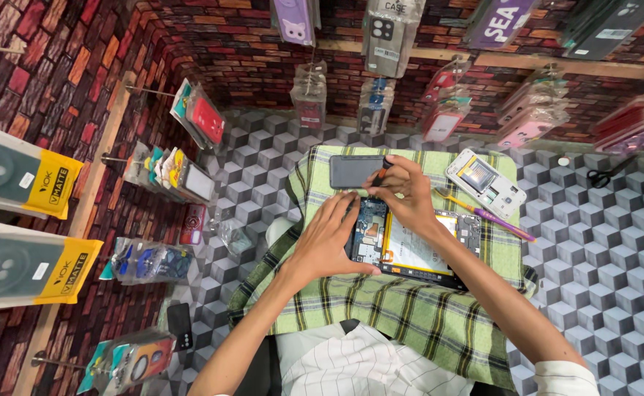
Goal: The person disassembles a tablet by removing the back cover and unscrewing internal components. They use a screwdriver to remove screws and carefully separate the back panel to expose the battery and circuitry.
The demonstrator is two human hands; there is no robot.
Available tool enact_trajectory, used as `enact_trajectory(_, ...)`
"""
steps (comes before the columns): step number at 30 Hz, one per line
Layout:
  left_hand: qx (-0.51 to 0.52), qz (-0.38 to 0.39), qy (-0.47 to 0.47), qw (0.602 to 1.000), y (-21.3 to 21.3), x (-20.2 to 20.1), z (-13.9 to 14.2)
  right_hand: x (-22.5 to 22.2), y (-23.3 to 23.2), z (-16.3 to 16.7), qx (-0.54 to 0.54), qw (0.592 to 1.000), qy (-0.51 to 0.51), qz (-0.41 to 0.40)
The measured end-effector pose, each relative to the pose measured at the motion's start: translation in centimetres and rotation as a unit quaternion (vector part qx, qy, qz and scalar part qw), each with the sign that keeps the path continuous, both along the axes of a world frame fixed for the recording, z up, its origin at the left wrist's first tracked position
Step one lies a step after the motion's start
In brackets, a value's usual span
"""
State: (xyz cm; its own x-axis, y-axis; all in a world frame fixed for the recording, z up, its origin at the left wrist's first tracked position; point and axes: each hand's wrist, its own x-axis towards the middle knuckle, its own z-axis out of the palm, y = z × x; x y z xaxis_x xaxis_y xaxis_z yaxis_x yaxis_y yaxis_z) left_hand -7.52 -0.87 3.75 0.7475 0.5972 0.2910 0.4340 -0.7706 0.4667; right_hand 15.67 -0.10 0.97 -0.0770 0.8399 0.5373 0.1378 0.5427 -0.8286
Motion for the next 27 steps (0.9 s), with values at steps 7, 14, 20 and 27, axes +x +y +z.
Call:
enact_trajectory(7, 0.000, 0.001, 0.001, 1.000, 0.00, 0.07, 0.20, -0.20, -0.05, -0.15, -0.003, 1.000, 0.007, 0.009)
enact_trajectory(14, -0.003, 0.001, 0.003, 1.000, 0.03, 0.00, 0.16, -0.11, -0.32, -0.04, 0.016, 0.999, -0.033, -0.001)
enact_trajectory(20, 0.008, 0.001, 0.005, 1.000, 0.04, 0.08, 0.19, -0.19, -0.41, 0.02, 0.029, 0.998, -0.051, -0.017)
enact_trajectory(27, 0.007, 0.001, 0.007, 1.000, 0.03, 0.00, -0.03, -0.23, -0.38, -0.09, 0.027, 0.998, -0.048, -0.013)
